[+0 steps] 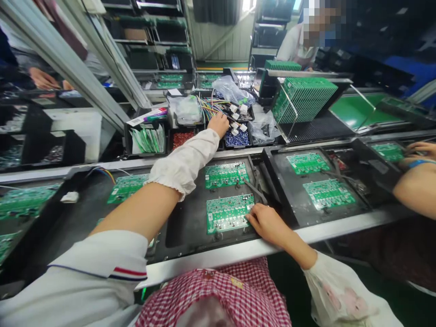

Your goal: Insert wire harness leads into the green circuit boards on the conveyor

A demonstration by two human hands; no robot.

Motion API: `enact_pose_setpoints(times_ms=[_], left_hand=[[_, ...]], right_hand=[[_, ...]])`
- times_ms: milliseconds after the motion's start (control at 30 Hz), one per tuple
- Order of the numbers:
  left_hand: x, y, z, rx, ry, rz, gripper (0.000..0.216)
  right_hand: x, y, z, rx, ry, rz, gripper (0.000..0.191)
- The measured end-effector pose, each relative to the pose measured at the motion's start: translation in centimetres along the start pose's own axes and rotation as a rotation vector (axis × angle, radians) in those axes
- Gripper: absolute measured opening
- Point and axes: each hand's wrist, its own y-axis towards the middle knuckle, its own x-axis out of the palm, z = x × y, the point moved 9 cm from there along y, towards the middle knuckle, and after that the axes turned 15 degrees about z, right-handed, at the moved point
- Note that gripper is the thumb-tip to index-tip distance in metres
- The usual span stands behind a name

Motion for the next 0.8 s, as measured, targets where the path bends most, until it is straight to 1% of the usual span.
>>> enact_pose_setpoints(times_ms=[67,133,167,233,300,367,433,500,533,567,633,667,733,800], left_hand=[[0.6,0.0,0.0,0.097,0.059,-0.053,0.033],[0.4,0.2,0.2,0.164,0.062,-0.081,0.032],[0.1,0.4,0.4,0.201,0.04,-0.078,0.031],[-1.2,0.8,0.6,0.264,-0.034,-0.033,0.027],[-3.1,1.2,0.1,0.261,-0.122,0.047,0.025],[-5.4,1.3,-1.0,0.167,-0.239,0.154,0.023],[-8.5,0.6,-2.4,0.013,-0.402,0.321,0.018],[-11.5,-1.6,-3.7,-0.168,-0.599,0.485,0.013],[-12.6,-3.1,-4.0,-0.258,-0.711,0.526,0.013],[-13.0,-4.9,-3.9,-0.348,-0.831,0.498,0.017],[-12.7,-8.6,-2.5,-0.469,-1.132,0.311,0.036],[-12.5,-10.5,-1.5,-0.519,-1.232,0.203,0.039],[-11.7,-14.3,0.3,-0.614,-1.317,-0.024,0.03],[-10.7,-17.3,1.7,-0.717,-1.358,-0.218,0.025]], right_hand=[[0.0,0.0,-0.1,-0.016,-0.002,0.003,0.026],[-0.1,-0.1,-0.2,-0.028,0.006,0.011,0.025],[-0.2,-0.2,-0.2,-0.031,0.011,0.015,0.025],[-0.3,-0.2,-0.1,-0.025,0.017,0.024,0.024],[-0.3,-0.2,0.0,-0.017,0.027,0.027,0.023],[-0.2,-0.3,0.0,-0.011,0.054,0.038,0.023],[-0.1,-0.4,-0.1,-0.001,0.084,0.07,0.024],[0.0,-0.6,0.0,0.012,0.095,0.103,0.025],[0.1,-0.6,0.0,0.018,0.096,0.108,0.026],[0.1,-0.7,0.0,0.017,0.103,0.095,0.025],[-0.2,-0.3,-0.3,-0.006,0.139,0.035,0.024],[-0.6,0.2,-0.5,-0.013,0.159,0.01,0.025],[-2.2,2.1,-0.8,0.004,0.186,0.018,0.029],[-4.0,4.9,-1.3,0.06,0.225,0.095,0.03]])
